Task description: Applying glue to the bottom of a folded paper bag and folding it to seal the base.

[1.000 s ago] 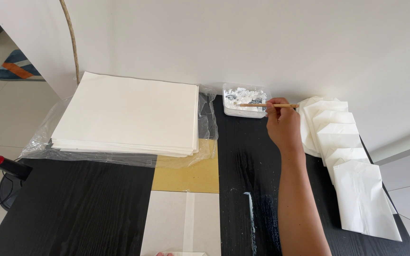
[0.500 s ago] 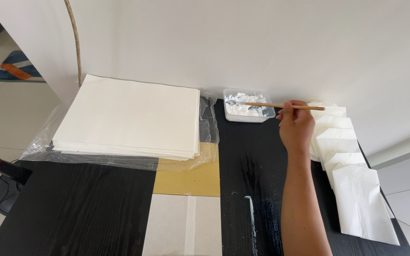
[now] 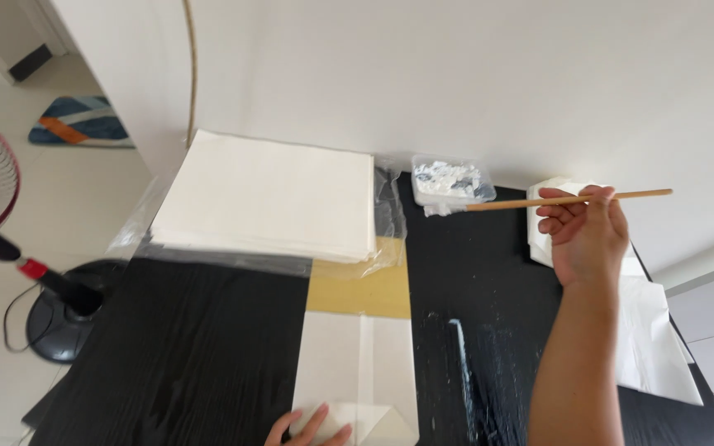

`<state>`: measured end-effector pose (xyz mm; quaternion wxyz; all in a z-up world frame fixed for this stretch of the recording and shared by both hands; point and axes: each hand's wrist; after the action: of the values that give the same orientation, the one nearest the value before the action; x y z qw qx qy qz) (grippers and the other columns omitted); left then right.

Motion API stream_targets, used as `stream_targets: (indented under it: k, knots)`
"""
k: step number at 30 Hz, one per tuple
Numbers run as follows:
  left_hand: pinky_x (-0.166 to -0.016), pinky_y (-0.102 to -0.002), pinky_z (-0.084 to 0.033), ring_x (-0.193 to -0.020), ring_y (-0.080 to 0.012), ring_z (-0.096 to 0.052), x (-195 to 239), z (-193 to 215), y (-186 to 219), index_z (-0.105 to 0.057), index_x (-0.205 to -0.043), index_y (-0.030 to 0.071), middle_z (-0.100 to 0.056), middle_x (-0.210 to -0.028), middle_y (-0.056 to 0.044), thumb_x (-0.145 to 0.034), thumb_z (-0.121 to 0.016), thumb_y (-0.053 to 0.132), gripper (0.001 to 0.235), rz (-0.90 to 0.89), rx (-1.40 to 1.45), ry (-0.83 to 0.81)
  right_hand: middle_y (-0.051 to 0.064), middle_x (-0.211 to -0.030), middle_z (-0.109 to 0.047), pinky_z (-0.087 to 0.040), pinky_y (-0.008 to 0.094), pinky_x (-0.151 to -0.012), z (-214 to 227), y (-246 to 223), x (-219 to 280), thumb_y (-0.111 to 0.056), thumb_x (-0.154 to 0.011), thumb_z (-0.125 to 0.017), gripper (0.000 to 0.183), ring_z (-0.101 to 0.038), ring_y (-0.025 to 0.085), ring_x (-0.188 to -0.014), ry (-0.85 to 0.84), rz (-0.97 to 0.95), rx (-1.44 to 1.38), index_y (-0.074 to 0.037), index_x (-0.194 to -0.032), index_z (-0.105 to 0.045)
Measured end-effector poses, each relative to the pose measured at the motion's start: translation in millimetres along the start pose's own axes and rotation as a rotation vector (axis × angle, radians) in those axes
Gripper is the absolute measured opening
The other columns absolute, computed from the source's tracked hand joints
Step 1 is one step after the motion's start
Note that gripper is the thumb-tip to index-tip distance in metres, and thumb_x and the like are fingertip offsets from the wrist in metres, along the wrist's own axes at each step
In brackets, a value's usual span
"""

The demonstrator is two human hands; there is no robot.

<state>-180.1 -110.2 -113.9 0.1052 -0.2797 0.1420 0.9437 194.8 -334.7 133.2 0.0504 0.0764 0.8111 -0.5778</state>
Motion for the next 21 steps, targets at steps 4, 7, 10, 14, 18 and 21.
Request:
stream_targets:
  k: [4, 7, 10, 14, 18, 21]
  knots:
    - [-0.106, -0.066, -0.021, -0.151, -0.0349, -0.023, 1.8, 24.8, -24.5, -0.074, -0.113, 0.025, -0.039, -0.165, 0.003, -0.114, -0.041, 0.045, 0.039, -0.19, 0.277, -0.444, 0.027, -0.098, -0.073, -0.061, 0.031, -0.065, 18.9, -4.7, 58.3, -0.038, -0.116, -0.047, 0.029, -0.07, 0.03, -0.072, -0.093, -0.01, -0.028, -0.014, -0.102, -0.057]
    - [-0.111, -0.062, -0.022, -0.145, -0.043, -0.038, -32.7, 81.2, 1.2, -0.065, -0.083, 0.011, -0.057, -0.151, -0.013, -0.104, -0.063, 0.024, 0.025, 0.031, 0.464, -0.536, 0.015, -0.103, -0.067, -0.055, 0.027, -0.072, 39.4, -13.2, 124.5, -0.015, -0.113, -0.055, 0.004, -0.063, 0.02, -0.081, -0.216, -0.05, 0.135, -0.015, -0.11, -0.053]
    - [-0.113, -0.058, -0.026, -0.141, -0.0404, -0.048, -38.9, 96.4, 6.7, -0.056, -0.075, 0.012, -0.067, -0.14, -0.013, -0.1, -0.065, 0.023, 0.028, 0.029, 0.45, -0.353, 0.015, -0.096, -0.061, -0.051, 0.023, -0.059, 56.9, -13.3, 184.0, -0.021, -0.117, -0.047, 0.017, -0.057, 0.018, -0.064, -0.338, 0.03, 0.126, -0.008, -0.12, -0.058]
    - [-0.115, -0.055, -0.025, -0.141, -0.0283, -0.05, -30.8, 91.4, 13.3, -0.054, -0.121, 0.005, -0.061, -0.146, -0.011, -0.095, -0.068, 0.036, 0.043, 0.024, 0.336, -0.36, 0.029, -0.101, -0.072, -0.064, 0.033, -0.053, 78.6, -10.0, 246.8, -0.02, -0.118, -0.035, 0.017, -0.074, 0.031, -0.067, -0.477, 0.12, 0.276, -0.006, -0.117, -0.045]
    - [-0.113, -0.052, -0.03, -0.141, -0.023, -0.051, -28.7, 87.8, 13.0, -0.051, -0.143, 0.004, -0.051, -0.156, -0.012, -0.096, -0.066, 0.05, 0.068, 0.017, 0.238, -0.291, 0.023, -0.099, -0.074, -0.07, 0.029, -0.06, 74.7, -5.2, 280.5, -0.025, -0.114, -0.037, 0.023, -0.077, 0.024, -0.071, -0.62, 0.274, 0.385, -0.005, -0.12, -0.044]
    - [-0.105, -0.048, -0.037, -0.141, -0.0238, -0.051, -27.7, 84.8, 17.0, -0.048, -0.146, 0.005, -0.051, -0.156, -0.012, -0.09, -0.075, 0.048, 0.075, 0.046, 0.218, -0.269, 0.021, -0.1, -0.075, -0.07, 0.027, -0.063, 70.5, -1.3, 295.0, -0.022, -0.112, -0.038, 0.024, -0.078, 0.023, -0.071, -0.669, 0.301, 0.468, -0.001, -0.119, -0.047]
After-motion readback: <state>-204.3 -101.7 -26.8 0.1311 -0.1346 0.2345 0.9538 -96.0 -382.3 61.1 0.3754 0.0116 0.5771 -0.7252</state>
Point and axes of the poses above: each hand's wrist, its own x-axis away from the middle knuckle, its own z-axis out of the back of the hand, y = z × x
